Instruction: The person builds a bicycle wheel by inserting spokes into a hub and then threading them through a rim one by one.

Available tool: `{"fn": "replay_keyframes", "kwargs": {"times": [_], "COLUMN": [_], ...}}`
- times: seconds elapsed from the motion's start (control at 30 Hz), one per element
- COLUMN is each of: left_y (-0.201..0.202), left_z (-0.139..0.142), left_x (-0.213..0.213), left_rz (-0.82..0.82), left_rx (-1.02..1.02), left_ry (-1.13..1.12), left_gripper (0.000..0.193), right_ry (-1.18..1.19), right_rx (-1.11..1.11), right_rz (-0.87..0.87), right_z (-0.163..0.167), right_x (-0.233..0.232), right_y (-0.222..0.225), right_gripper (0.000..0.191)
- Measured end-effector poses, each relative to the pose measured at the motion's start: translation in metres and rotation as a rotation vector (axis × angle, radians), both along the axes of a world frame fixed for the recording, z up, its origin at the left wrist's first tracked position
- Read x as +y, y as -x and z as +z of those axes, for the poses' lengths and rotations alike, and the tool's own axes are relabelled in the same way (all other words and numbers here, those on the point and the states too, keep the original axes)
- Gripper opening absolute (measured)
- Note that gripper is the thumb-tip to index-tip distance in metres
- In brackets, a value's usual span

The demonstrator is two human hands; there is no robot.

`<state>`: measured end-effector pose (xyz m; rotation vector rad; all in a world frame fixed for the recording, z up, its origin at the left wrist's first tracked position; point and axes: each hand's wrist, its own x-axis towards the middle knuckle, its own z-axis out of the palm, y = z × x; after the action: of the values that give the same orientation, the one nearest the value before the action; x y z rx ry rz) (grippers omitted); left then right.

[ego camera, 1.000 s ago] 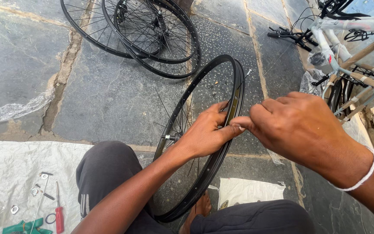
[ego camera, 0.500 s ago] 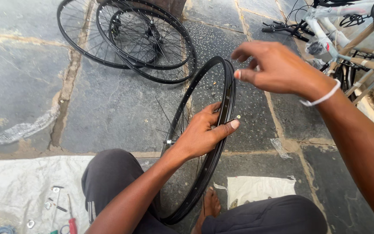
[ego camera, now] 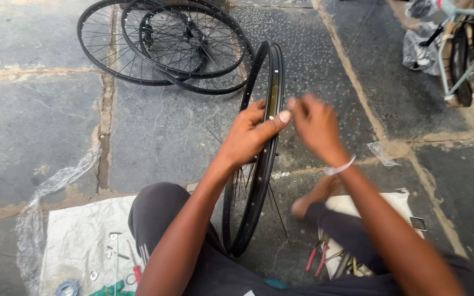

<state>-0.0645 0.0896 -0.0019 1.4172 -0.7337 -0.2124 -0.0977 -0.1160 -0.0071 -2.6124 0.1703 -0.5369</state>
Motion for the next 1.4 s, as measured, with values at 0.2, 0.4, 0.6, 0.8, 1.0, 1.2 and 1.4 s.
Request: {"fn": "replay_keyframes", "kwargs": {"times": [0.2,0.4,0.6,0.8,1.0,1.2,1.4], "left_y": [-0.014,0.023,0.09,0.085,0.077,0.074,0.076], "left_z": [0.007,0.05,0.004,0.006,0.011,0.007,0.006], "left_x": [0.015,0.024,0.029,0.021,0.023,0.028,0.027], "left_rz": [0.024,0.478,0.334,0.396,0.379,0.362,0.365], "left_rx": [0.248,-0.151,0.224,0.143,0.119,0.147,0.185], "left_ry": [-0.039,-0.388,-0.235,-0.282,-0.29,-0.246,-0.198], "left_gripper": [0.05,0.06,0.04,0.036,0.036,0.037,0.038], "right_ry": [-0.37,-1.109,-1.006,-0.315,-0.109,-0.099,-0.059], "right_rx": [0.172,0.177,-0.371,0.089,-0.041,-0.147,-0.189], "right_rz": [0.02,0.079,0.227,-0.202,-0.184,-0.184,-0.174], "right_z": [-0.15,-0.148,-0.13,-0.201,-0.237,-0.24,-0.233], "right_x": [0.068,0.094,0.142,0.128,0.118,0.119,0.121], "right_y": [0.076,0.077,0.072,-0.007,-0.025,-0.011,-0.009], "right_gripper": [0.046,0.046,0.04,0.023,0.025,0.026,0.017]}}
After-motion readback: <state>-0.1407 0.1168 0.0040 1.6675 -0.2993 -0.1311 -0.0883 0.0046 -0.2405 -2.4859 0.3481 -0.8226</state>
